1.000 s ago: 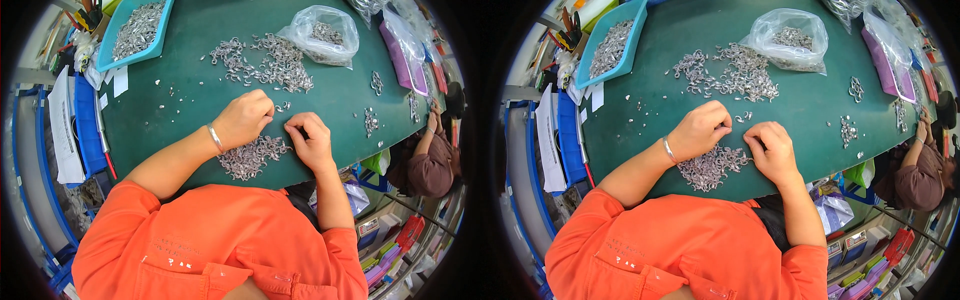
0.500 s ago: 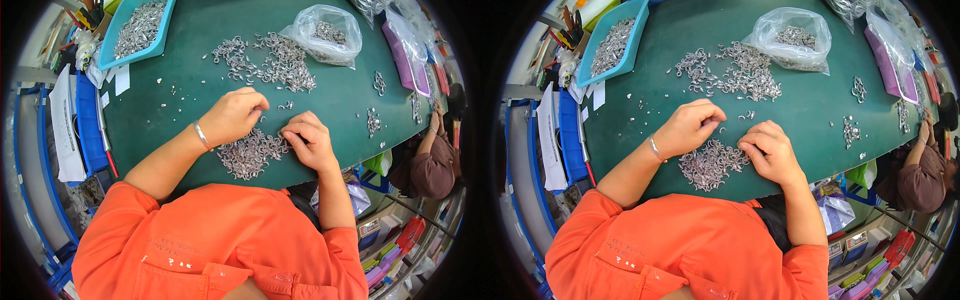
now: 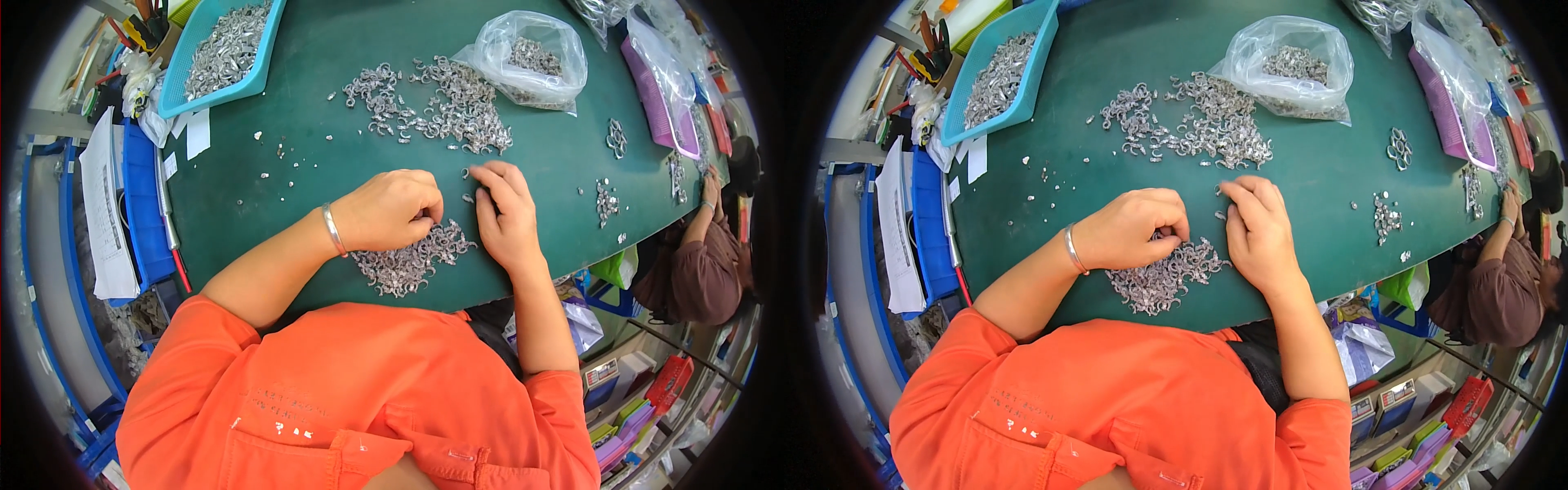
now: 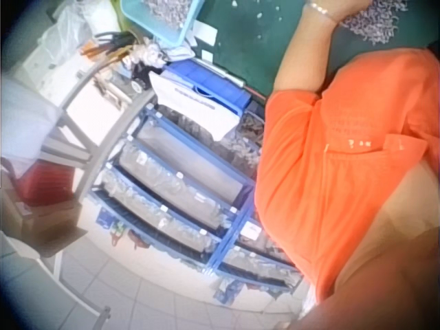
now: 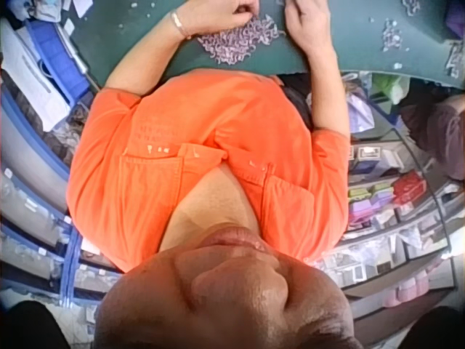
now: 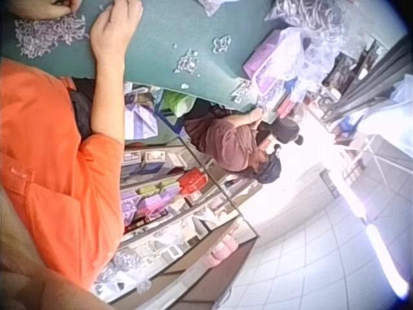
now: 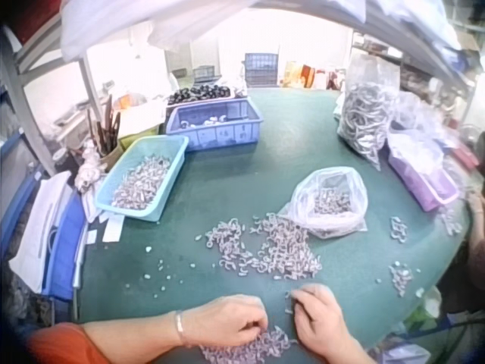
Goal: The person assembles small metal parts by hand on a green workbench, picking up components and joining them together. They occasionally pause to adjust their head-mounted camera and handle a plastic bag of parts.
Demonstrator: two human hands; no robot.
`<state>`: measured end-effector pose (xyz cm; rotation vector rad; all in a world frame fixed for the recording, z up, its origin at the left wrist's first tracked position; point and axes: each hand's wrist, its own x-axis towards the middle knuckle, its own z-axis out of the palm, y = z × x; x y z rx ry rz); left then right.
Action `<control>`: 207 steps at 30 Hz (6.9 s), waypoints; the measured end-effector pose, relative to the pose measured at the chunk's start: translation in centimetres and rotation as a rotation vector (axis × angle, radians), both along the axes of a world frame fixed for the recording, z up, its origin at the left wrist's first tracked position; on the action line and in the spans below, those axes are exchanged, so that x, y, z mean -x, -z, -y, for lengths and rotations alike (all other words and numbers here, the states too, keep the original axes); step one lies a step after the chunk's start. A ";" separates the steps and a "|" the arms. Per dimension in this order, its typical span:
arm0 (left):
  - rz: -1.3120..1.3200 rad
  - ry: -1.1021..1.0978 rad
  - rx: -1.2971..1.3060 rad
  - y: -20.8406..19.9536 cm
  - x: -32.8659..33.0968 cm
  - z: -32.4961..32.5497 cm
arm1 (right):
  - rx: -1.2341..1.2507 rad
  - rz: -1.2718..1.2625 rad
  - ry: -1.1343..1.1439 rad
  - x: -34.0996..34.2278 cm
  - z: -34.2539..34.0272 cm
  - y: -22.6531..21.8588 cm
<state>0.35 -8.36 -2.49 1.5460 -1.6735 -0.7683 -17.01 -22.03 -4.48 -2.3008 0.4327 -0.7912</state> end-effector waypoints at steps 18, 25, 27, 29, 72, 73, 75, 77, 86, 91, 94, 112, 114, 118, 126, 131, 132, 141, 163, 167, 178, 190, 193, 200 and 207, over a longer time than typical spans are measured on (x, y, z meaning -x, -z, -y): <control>0.429 -0.534 0.157 1.5 -2.6 0.2 | 0.194 -0.094 -0.111 -2.0 0.6 -0.6; 0.079 -0.366 0.158 1.3 -2.2 0.7 | 0.186 -0.120 -0.187 -1.1 0.9 -0.4; -0.050 -0.368 0.114 1.0 -2.2 0.5 | 0.081 -0.024 -0.021 -0.6 0.7 0.1; -0.120 -0.439 0.119 0.3 -2.1 0.2 | 0.015 0.013 0.139 -0.2 0.9 0.3; 0.208 -0.324 0.109 1.5 -0.6 -2.3 | 0.265 -0.107 -0.028 -4.7 -1.0 -0.5; 0.146 -0.242 0.029 1.3 -0.8 -2.6 | 0.231 -0.095 -0.032 -4.1 -0.8 -0.4; 0.011 -0.155 -0.052 1.2 -1.2 -2.4 | 0.234 -0.076 -0.016 -4.2 -0.4 -0.2; 0.029 -0.370 0.118 0.8 -0.8 -1.0 | 0.250 -0.039 -0.007 -4.8 -0.5 0.1; 0.129 -0.071 0.048 1.0 -1.7 -1.1 | 0.101 -0.203 -0.351 -2.8 -1.0 -1.9; 0.053 -0.102 0.090 0.0 -2.5 -1.4 | 0.052 -0.101 -0.291 -2.5 -0.1 -1.8; 0.296 -0.444 0.249 1.4 -2.1 0.5 | 0.265 -0.140 -0.148 -4.7 0.1 -1.6; 0.130 -0.377 0.154 1.2 -1.2 0.4 | -0.035 -0.027 0.201 0.2 0.0 0.2; 0.209 -0.337 0.266 1.1 -0.4 1.3 | 0.118 -0.079 0.166 -0.2 0.0 0.5; 0.361 -0.311 0.185 2.0 0.2 2.3 | 0.071 -0.016 0.113 0.0 0.2 0.7; 0.080 -0.165 0.084 0.4 0.0 1.1 | 0.111 0.039 0.017 -0.5 -0.2 -0.5; 0.182 -0.103 0.197 0.6 0.1 1.3 | 0.133 -0.048 -0.047 -0.2 0.4 0.4; 0.185 -0.179 0.274 1.0 0.5 1.7 | 0.119 -0.057 -0.124 0.1 0.5 0.3; 0.195 -0.100 0.164 1.7 -0.3 1.2 | 0.168 -0.044 -0.002 -0.5 0.5 0.7; 0.311 -0.478 0.133 2.5 -1.7 1.6 | 0.261 -0.040 -0.176 -3.8 0.2 0.4; 0.307 -0.447 0.194 2.1 -1.6 1.4 | 0.199 -0.035 -0.133 -4.1 -0.1 0.6; 0.164 -0.418 0.040 1.3 -0.8 1.6 | 0.034 0.029 0.058 -3.1 -0.4 1.2; 0.333 -0.316 0.182 1.7 -0.9 1.8 | 0.046 0.036 0.052 -2.3 -0.8 0.7; 0.334 -0.353 0.171 1.9 -0.9 1.9 | 0.116 -0.024 0.004 -2.2 -0.4 1.7; 0.215 -0.281 0.177 0.3 0.1 1.6 | 0.061 0.049 0.027 -1.9 -0.3 1.8; 0.109 -0.268 0.035 0.1 0.4 1.3 | 0.077 0.164 0.000 -2.2 -0.3 1.9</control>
